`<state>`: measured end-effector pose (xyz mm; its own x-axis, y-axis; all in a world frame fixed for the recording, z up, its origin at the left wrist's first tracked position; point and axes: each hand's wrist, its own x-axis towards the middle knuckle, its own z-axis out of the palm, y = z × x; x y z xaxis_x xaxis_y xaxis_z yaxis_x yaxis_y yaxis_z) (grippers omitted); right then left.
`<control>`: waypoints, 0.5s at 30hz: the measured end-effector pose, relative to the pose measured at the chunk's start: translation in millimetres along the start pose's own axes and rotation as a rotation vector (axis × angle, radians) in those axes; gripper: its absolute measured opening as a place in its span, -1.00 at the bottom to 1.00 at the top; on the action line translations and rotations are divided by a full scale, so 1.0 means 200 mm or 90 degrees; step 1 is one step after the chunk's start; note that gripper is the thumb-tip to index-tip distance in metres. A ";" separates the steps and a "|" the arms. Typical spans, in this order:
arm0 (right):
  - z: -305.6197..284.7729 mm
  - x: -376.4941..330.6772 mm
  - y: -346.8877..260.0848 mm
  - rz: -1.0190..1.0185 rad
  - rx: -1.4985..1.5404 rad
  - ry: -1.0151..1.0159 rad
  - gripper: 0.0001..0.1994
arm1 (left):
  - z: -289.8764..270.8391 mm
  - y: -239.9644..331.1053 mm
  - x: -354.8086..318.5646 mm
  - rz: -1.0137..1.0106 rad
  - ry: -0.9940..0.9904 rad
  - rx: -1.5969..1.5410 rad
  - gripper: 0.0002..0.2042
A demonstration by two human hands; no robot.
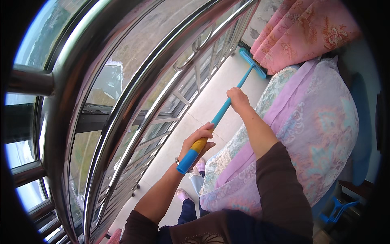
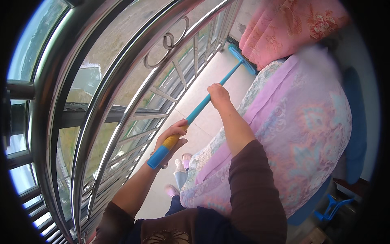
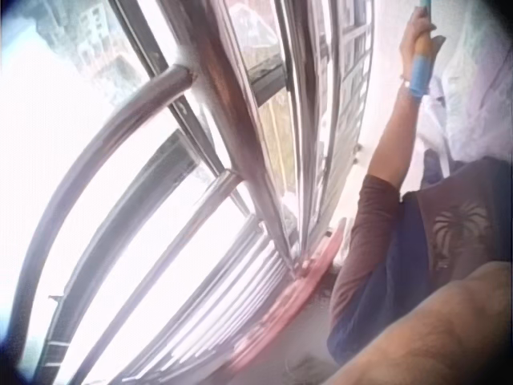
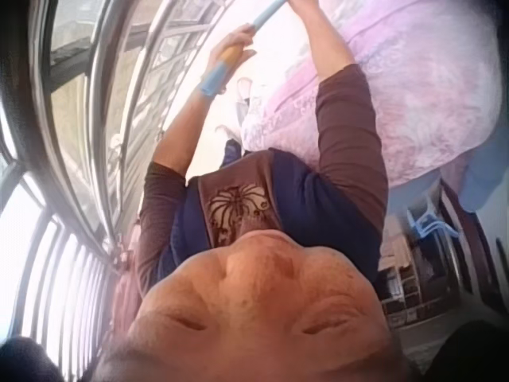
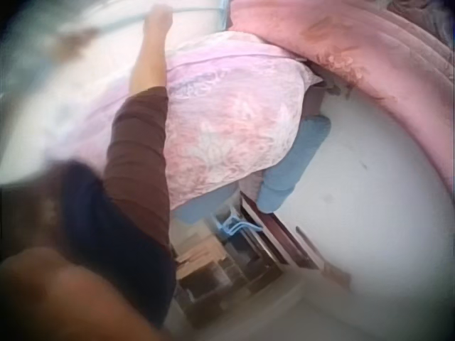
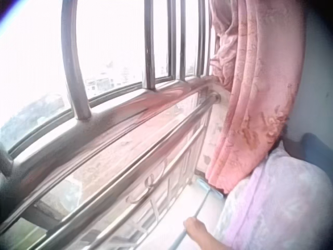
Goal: The person adjusts a pink floral blanket and blue cushions on a sofa, then picks up a broom and sweeps the tiled floor of a balcony area. The person moves around the room, sweeping near the sofa and along the balcony railing.
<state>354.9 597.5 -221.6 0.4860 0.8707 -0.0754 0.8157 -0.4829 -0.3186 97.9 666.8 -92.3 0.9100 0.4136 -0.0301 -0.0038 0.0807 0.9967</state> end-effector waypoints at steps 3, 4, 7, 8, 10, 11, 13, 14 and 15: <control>0.01 0.06 0.02 -0.011 -0.005 0.005 -0.91 | 0.01 -0.04 0.04 -0.011 0.025 -0.001 -0.75; 0.00 0.08 0.03 -0.003 -0.007 0.004 -0.91 | 0.01 -0.05 0.06 -0.013 0.029 0.007 -0.75; 0.01 0.10 0.05 0.016 -0.013 -0.011 -0.91 | 0.02 -0.05 0.10 0.016 0.029 0.036 -0.76; 0.01 0.11 0.04 0.020 -0.015 -0.015 -0.91 | 0.02 -0.07 0.09 0.015 0.039 0.034 -0.76; 0.02 0.12 0.03 0.012 -0.019 -0.018 -0.91 | 0.00 -0.11 0.07 0.013 0.060 0.031 -0.76; 0.04 0.12 0.03 -0.001 -0.019 -0.016 -0.91 | 0.00 -0.11 0.06 0.009 0.065 0.033 -0.76; 0.06 0.14 0.04 -0.015 -0.023 -0.017 -0.90 | 0.02 -0.12 0.06 0.004 0.083 0.016 -0.77; 0.06 0.15 0.05 -0.028 -0.029 -0.019 -0.91 | 0.03 -0.13 0.06 0.001 0.091 0.006 -0.77; 0.06 0.16 0.06 -0.041 -0.034 -0.021 -0.92 | 0.04 -0.14 0.05 -0.012 0.097 0.006 -0.77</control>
<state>376.2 620.6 -239.1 0.4220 0.9023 -0.0885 0.8610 -0.4294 -0.2725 111.1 661.5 -120.1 0.8364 0.5450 -0.0583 0.0170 0.0805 0.9966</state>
